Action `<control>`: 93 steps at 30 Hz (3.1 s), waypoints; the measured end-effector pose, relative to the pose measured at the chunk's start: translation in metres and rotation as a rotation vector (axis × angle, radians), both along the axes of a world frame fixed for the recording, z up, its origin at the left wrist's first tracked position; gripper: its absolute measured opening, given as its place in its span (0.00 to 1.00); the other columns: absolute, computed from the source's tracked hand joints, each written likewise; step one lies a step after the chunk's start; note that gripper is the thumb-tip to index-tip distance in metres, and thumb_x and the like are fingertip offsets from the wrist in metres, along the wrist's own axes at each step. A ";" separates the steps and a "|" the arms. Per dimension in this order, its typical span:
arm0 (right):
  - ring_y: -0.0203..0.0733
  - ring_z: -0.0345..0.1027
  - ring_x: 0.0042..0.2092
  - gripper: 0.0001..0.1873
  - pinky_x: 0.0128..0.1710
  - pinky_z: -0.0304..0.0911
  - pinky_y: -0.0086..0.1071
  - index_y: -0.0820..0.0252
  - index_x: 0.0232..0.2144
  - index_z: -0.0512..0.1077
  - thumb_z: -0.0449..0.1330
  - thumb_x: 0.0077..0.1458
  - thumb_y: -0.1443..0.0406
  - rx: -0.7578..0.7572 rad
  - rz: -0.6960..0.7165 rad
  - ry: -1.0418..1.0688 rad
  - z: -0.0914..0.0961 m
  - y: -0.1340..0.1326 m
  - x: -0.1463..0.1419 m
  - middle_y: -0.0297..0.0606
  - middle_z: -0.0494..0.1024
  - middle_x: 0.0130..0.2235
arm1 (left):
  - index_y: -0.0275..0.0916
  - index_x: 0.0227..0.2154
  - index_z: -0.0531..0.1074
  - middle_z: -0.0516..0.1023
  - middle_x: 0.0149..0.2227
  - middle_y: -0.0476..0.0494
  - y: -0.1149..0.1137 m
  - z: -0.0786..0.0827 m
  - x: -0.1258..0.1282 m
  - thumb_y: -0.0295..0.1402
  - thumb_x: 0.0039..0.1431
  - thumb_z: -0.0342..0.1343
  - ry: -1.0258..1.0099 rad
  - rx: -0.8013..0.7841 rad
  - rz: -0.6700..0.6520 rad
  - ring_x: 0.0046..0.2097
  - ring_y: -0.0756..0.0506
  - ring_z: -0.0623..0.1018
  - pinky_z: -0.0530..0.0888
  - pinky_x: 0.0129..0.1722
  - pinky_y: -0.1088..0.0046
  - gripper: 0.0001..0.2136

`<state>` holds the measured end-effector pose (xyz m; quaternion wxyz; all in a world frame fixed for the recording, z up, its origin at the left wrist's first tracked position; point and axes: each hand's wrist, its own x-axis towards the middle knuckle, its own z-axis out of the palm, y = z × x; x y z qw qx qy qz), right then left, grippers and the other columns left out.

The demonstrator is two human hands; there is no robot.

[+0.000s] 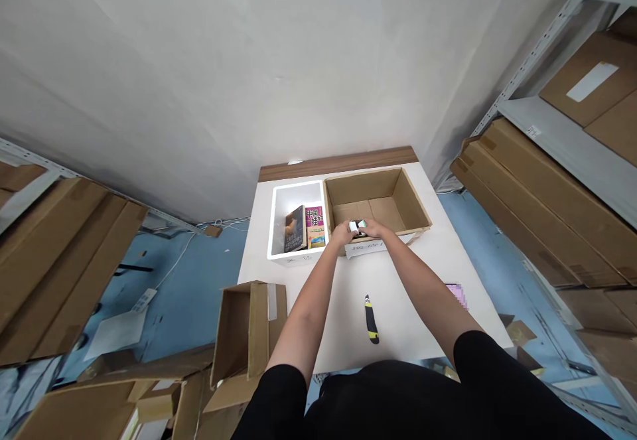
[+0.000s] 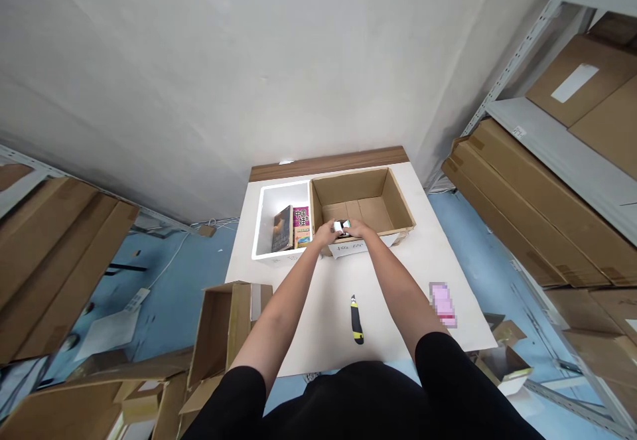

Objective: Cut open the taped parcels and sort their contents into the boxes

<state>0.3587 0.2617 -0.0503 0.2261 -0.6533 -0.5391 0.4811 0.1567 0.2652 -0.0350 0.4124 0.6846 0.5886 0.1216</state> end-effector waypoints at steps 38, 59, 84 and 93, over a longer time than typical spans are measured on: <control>0.54 0.67 0.66 0.33 0.63 0.67 0.54 0.45 0.68 0.67 0.62 0.61 0.57 0.427 -0.252 0.146 0.016 -0.327 -0.145 0.42 0.70 0.69 | 0.49 0.69 0.67 0.68 0.71 0.39 -0.273 0.020 -0.154 0.34 0.67 0.59 -0.484 0.255 0.042 0.69 0.37 0.69 0.72 0.64 0.54 0.28; 0.62 0.64 0.64 0.37 0.64 0.62 0.50 0.54 0.65 0.71 0.66 0.52 0.64 0.048 -0.187 -0.209 -0.150 -0.404 -0.106 0.52 0.71 0.61 | 0.46 0.67 0.70 0.71 0.69 0.38 -0.393 -0.010 -0.164 0.36 0.67 0.54 -0.201 0.262 0.189 0.70 0.37 0.68 0.68 0.69 0.50 0.25; 0.55 0.63 0.69 0.41 0.69 0.62 0.52 0.50 0.73 0.61 0.59 0.57 0.65 0.352 0.133 -0.038 -0.031 -0.315 -0.395 0.44 0.67 0.69 | 0.43 0.78 0.47 0.74 0.67 0.38 -0.374 -0.033 -0.458 0.34 0.69 0.49 -0.345 0.094 0.727 0.67 0.41 0.74 0.68 0.69 0.55 0.36; 0.53 0.66 0.67 0.36 0.67 0.63 0.54 0.51 0.69 0.68 0.62 0.58 0.61 0.160 0.229 0.046 -0.051 -0.332 -0.381 0.45 0.72 0.67 | 0.47 0.69 0.70 0.50 0.78 0.37 -0.383 -0.031 -0.430 0.58 0.50 0.71 -0.254 -0.014 0.150 0.79 0.30 0.43 0.50 0.76 0.45 0.44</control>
